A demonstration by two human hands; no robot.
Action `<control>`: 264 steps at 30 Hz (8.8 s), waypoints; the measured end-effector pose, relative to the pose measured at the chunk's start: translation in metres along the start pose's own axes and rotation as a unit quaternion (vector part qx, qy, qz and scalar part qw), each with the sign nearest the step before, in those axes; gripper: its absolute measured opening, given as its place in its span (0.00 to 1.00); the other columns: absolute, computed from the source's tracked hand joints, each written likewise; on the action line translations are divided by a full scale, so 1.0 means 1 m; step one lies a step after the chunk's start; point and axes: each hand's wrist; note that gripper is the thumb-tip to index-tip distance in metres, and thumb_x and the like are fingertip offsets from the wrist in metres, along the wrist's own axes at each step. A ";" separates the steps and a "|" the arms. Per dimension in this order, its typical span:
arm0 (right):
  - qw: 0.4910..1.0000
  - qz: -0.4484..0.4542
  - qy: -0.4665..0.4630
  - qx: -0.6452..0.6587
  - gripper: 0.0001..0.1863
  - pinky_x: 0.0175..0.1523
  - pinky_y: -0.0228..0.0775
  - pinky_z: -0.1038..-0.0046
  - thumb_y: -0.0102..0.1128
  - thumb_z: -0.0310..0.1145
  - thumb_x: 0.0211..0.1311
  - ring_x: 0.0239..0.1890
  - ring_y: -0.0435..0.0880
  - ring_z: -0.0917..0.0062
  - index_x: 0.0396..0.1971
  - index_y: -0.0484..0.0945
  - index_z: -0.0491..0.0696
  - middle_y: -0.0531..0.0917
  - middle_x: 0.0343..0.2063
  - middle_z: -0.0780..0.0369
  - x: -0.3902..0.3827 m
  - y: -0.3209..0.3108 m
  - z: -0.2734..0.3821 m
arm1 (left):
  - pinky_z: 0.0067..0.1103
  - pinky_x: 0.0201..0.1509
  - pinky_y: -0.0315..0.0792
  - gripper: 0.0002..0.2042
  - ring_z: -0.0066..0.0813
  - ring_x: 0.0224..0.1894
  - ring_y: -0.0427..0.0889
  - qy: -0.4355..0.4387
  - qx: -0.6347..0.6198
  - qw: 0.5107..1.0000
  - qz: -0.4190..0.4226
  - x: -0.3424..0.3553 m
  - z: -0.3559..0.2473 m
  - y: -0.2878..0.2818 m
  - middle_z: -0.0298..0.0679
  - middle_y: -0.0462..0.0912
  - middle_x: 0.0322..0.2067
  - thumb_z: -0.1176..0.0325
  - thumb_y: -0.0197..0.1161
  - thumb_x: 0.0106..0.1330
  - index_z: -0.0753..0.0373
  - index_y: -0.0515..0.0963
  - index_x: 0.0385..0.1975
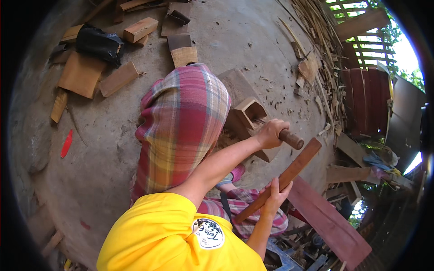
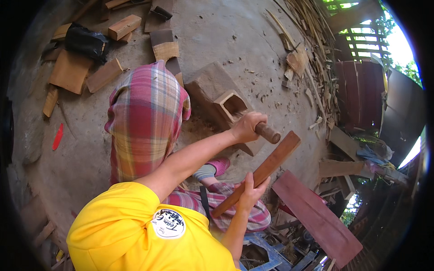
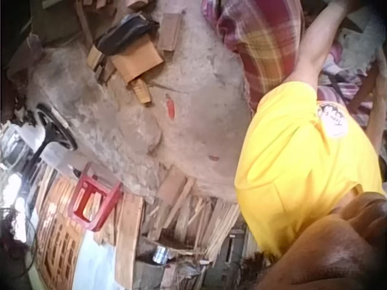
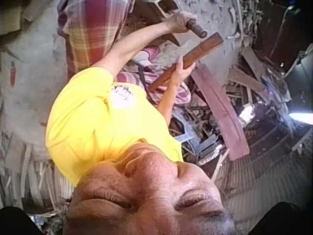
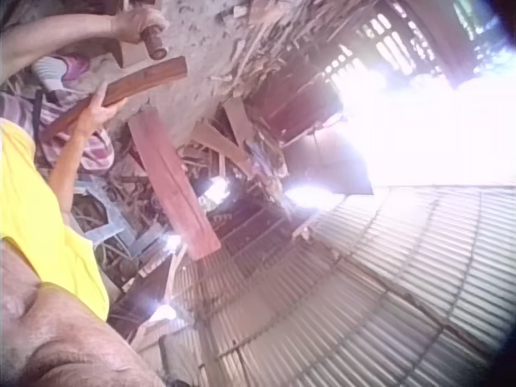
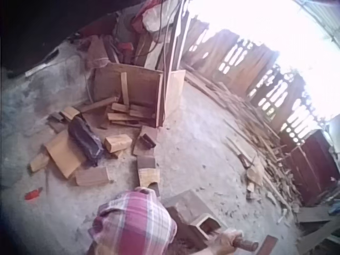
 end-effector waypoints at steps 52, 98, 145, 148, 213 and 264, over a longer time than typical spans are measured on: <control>0.985 -0.107 -0.132 -0.037 0.33 0.23 0.69 0.80 0.65 0.32 0.63 0.19 0.75 0.80 0.63 0.58 0.46 0.74 0.24 0.64 0.013 -0.038 0.041 | 0.35 0.41 0.67 0.13 0.49 0.37 0.73 -0.043 0.006 0.995 -0.091 -0.017 -0.006 0.021 0.42 0.72 0.29 0.79 0.63 0.46 0.59 0.70 0.32; 0.983 0.055 -0.019 -0.173 0.24 0.38 0.71 0.72 0.65 0.44 0.63 0.32 0.78 0.74 0.47 0.67 0.43 0.77 0.32 0.59 0.077 0.062 -0.080 | 0.19 0.34 0.73 0.09 0.19 0.27 0.79 -0.306 -0.279 0.900 -0.136 0.032 0.029 -0.086 0.32 0.79 0.24 0.72 0.70 0.56 0.61 0.73 0.22; 0.937 -0.034 -0.342 0.061 0.40 0.21 0.70 0.79 0.60 0.53 0.65 0.17 0.74 0.79 0.62 0.55 0.40 0.72 0.20 0.60 -0.004 -0.028 0.101 | 0.36 0.38 0.66 0.12 0.48 0.35 0.72 -0.034 0.013 0.994 -0.107 -0.006 -0.017 0.033 0.42 0.72 0.28 0.81 0.63 0.46 0.59 0.70 0.29; 0.937 -0.041 -0.344 0.040 0.41 0.22 0.70 0.79 0.61 0.53 0.65 0.17 0.74 0.79 0.63 0.54 0.39 0.72 0.20 0.60 -0.002 -0.027 0.104 | 0.36 0.38 0.66 0.12 0.49 0.35 0.72 -0.054 0.022 0.992 -0.109 -0.006 -0.012 0.030 0.42 0.73 0.27 0.81 0.62 0.46 0.59 0.70 0.29; 0.965 -0.085 -0.245 -0.025 0.31 0.25 0.71 0.78 0.63 0.33 0.63 0.20 0.75 0.80 0.61 0.58 0.46 0.75 0.26 0.64 0.006 -0.044 0.025 | 0.35 0.42 0.64 0.10 0.45 0.37 0.72 -0.020 0.057 0.993 -0.102 -0.025 -0.023 0.036 0.38 0.73 0.29 0.76 0.62 0.49 0.55 0.71 0.29; 0.988 0.038 -0.148 0.024 0.25 0.22 0.70 0.79 0.59 0.38 0.68 0.18 0.73 0.81 0.60 0.62 0.48 0.72 0.22 0.63 0.027 -0.063 0.073 | 0.35 0.40 0.65 0.08 0.46 0.34 0.72 0.008 0.060 0.994 -0.090 -0.018 -0.027 0.028 0.40 0.73 0.27 0.73 0.66 0.54 0.58 0.72 0.28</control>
Point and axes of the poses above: each hand's wrist, its own x-axis towards the middle knuckle, its own y-axis out of the palm, z = x × y
